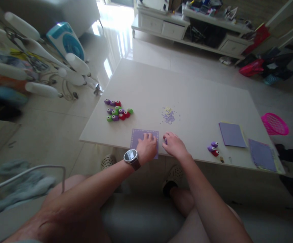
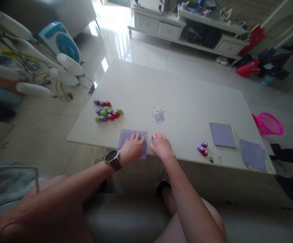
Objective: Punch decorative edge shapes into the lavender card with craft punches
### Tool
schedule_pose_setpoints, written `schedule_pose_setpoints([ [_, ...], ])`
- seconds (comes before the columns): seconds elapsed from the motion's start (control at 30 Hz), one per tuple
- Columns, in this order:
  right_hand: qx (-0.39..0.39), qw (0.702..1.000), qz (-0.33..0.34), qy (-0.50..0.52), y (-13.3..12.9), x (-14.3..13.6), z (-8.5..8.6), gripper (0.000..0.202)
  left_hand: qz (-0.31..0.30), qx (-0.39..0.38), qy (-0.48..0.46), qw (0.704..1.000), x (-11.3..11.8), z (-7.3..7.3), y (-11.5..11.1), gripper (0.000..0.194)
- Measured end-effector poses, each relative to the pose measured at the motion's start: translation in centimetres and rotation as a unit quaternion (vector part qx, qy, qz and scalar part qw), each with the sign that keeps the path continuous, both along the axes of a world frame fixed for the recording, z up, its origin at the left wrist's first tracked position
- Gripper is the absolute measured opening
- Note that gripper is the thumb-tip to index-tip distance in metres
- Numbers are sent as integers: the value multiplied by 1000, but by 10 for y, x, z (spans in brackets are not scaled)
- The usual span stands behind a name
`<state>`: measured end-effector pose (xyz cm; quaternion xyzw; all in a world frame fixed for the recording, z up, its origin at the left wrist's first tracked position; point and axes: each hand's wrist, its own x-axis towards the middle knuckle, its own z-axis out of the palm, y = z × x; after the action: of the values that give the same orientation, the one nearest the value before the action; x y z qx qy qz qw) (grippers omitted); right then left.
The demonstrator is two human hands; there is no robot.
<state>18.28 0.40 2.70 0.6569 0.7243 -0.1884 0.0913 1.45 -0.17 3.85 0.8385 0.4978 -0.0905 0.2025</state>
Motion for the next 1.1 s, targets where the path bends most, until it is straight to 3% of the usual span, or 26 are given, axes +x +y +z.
schedule_pose_setpoints([
  [1.1, 4, 1000, -2, 2, 0, -1, -3, 24, 3, -6, 7, 1000, 1, 5, 0, 40],
])
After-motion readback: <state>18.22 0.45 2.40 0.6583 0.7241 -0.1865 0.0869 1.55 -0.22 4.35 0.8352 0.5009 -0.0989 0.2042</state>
